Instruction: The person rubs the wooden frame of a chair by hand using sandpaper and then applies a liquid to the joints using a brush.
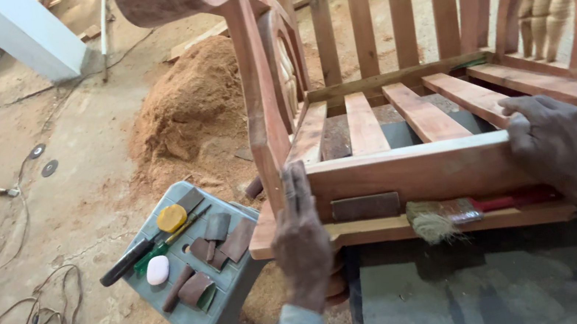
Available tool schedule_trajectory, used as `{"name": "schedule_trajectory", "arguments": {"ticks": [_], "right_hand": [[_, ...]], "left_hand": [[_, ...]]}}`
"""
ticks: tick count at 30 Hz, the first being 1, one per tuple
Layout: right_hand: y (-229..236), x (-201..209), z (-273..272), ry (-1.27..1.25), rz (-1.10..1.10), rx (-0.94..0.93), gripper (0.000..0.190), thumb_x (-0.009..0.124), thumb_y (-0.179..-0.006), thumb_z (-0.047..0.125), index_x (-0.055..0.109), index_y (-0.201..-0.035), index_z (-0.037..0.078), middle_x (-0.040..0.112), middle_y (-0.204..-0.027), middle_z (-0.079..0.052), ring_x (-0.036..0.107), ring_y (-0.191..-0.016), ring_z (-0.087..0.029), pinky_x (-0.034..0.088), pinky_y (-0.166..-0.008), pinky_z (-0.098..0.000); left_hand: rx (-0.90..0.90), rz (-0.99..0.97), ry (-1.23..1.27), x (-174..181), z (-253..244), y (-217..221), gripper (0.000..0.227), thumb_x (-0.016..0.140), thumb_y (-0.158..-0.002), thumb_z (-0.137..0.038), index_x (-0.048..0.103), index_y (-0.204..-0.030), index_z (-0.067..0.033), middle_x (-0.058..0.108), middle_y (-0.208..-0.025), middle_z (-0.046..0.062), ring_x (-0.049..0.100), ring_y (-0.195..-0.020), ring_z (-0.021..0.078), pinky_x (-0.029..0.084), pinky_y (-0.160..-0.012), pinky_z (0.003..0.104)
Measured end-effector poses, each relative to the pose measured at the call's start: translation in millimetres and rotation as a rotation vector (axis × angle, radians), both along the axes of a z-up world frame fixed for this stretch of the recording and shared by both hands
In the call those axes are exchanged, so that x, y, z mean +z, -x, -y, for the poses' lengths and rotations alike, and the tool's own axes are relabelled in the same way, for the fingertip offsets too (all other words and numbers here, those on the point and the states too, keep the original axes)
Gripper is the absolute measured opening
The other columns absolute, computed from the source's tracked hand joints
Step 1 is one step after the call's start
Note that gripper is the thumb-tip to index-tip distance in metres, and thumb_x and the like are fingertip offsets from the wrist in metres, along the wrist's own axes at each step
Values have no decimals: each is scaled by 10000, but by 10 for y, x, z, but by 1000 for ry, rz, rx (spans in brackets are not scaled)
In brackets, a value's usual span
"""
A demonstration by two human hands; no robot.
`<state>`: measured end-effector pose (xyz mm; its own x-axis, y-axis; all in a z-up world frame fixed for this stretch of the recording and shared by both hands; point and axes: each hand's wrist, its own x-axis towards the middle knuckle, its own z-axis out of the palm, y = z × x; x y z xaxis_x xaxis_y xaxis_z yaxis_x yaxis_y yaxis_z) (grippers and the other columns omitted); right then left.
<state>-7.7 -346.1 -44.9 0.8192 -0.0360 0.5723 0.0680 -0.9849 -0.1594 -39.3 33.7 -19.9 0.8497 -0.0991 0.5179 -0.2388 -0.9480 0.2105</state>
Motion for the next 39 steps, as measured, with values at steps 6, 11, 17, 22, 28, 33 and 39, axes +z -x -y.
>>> {"name": "schedule_trajectory", "arguments": {"ticks": [6,11,17,22,28,33,39], "right_hand": [[-25,5,-22,-41,15,66,311,479,-1086,258,747,-1172,126,754,-1130,-75,698,-792,-256,552,-757,-384],[10,0,-36,-54,43,68,323,466,-1111,283,744,-1184,136,752,-1112,-82,698,-789,-258,558,-750,-371],[28,49,-67,16,60,13,320,474,-1109,286,760,-1174,158,754,-1078,-82,700,-768,-258,561,-733,-375],[2,52,-71,5,-2,-5,337,463,-1115,295,768,-1191,174,761,-1047,-54,692,-724,-250,559,-710,-372],[51,68,-119,17,44,-24,312,483,-1136,304,768,-1159,178,754,-1053,-59,688,-741,-262,557,-723,-385],[63,287,-186,7,-10,-25,340,481,-1100,339,774,-1194,194,758,-1049,-57,686,-726,-290,545,-689,-427],[139,164,25,-34,-20,28,364,460,-1124,358,754,-1200,157,751,-1091,-98,701,-802,-310,543,-724,-440]], "left_hand": [[-279,9,100,-69,687,151,715,513,-891,29,411,-1591,-78,415,-1637,114,711,-865,254,607,-750,373],[-10,137,30,-50,11,23,627,507,-947,-38,425,-1566,-90,478,-1571,112,740,-1008,284,610,-665,315],[-276,-75,112,-198,934,179,566,464,-1009,-34,412,-1567,-113,463,-1620,112,645,-632,175,571,-571,324],[-73,-44,-76,13,226,75,695,452,-864,93,442,-1534,-93,442,-1612,95,568,-479,135,523,-419,283],[-161,-8,188,-151,627,15,487,545,-1010,-73,483,-1489,-7,481,-1561,162,599,-498,153,517,-410,278],[-355,16,120,-78,1139,121,660,469,-852,53,493,-1507,-19,515,-1552,163,662,-598,203,566,-516,332],[38,-147,-8,12,20,-60,523,490,-989,-96,462,-1510,-65,506,-1570,136,629,-481,201,547,-410,313]]}}
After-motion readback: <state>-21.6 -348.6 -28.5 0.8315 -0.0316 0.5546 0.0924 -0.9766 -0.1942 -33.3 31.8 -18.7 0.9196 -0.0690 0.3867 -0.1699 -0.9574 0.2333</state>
